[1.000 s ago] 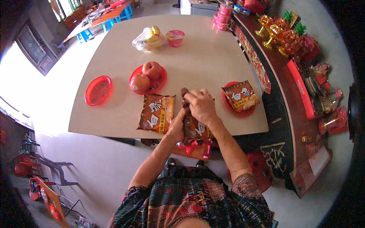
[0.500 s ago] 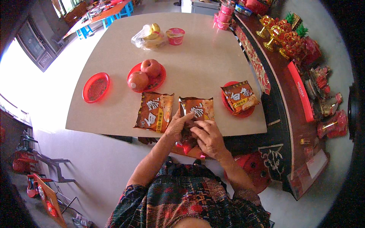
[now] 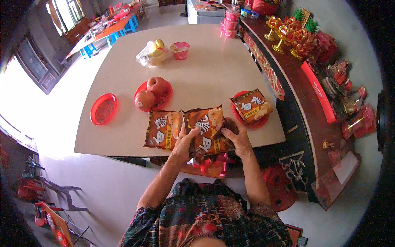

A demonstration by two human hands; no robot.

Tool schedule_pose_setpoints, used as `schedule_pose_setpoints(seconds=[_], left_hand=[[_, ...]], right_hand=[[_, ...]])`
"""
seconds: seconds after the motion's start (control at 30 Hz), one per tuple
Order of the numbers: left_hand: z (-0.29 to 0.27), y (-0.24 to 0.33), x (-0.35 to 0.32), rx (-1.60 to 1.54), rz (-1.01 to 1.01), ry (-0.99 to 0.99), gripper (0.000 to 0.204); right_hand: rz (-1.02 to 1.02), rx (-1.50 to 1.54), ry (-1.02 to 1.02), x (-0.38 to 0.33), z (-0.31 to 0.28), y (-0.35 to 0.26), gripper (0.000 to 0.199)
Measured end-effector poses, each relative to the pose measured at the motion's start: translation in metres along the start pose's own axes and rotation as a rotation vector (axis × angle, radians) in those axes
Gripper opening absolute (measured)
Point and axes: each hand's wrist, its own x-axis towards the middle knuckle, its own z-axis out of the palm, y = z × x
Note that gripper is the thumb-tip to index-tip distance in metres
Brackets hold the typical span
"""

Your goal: The person clears a table by moving snack packages, apples, and a bag of bananas to the side. They then wipe the table surface with a cloth, moving around the table to clean different sections. Finally, they wipe a plastic lid and a small pink container before placing them on the table.

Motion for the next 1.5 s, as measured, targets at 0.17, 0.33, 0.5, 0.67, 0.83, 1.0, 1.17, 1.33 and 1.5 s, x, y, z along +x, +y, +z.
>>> schedule_pose_setpoints(seconds=[0.17,0.33,0.5,0.67,0.83,1.0,1.17,1.33,1.5], left_hand=[[0.000,0.007,-0.002,0.203,0.111,-0.087,0.053],[0.006,-0.005,-0.001,0.696,0.789,0.397,0.066],[0.039,-0.009,-0.029,0.352,0.659,-0.097,0.082],[0.036,-0.013,-0.032,-0.025,0.429,-0.145,0.059],[0.033,-0.022,-0.026,-0.204,0.335,-0.127,0.036],[0.019,-0.029,-0.022,-0.065,0.347,-0.042,0.038],[0.007,-0.026,-0.012,0.121,0.397,-0.081,0.039],[0.007,-0.021,-0.009,0.092,0.519,-0.113,0.039],[-0.003,-0.017,-0.020,0.098,0.455,-0.250,0.051]], right_hand=[[0.170,0.163,-0.025,-0.017,0.000,-0.032,0.036],[-0.107,0.066,0.211,-0.025,0.019,-0.043,0.040],[-0.459,-0.474,0.256,-0.039,0.042,-0.051,0.042],[-0.831,-0.767,-0.051,-0.042,0.052,-0.047,0.037],[-0.856,-0.862,-0.079,-0.013,0.054,-0.055,0.034],[-0.658,-0.913,-0.049,0.032,0.048,-0.051,0.037],[-0.441,-0.754,-0.135,0.040,0.048,-0.059,0.040],[-0.771,-0.837,-0.492,0.008,0.075,-0.073,0.043],[-0.721,-0.894,-0.425,0.028,0.076,-0.077,0.042]])
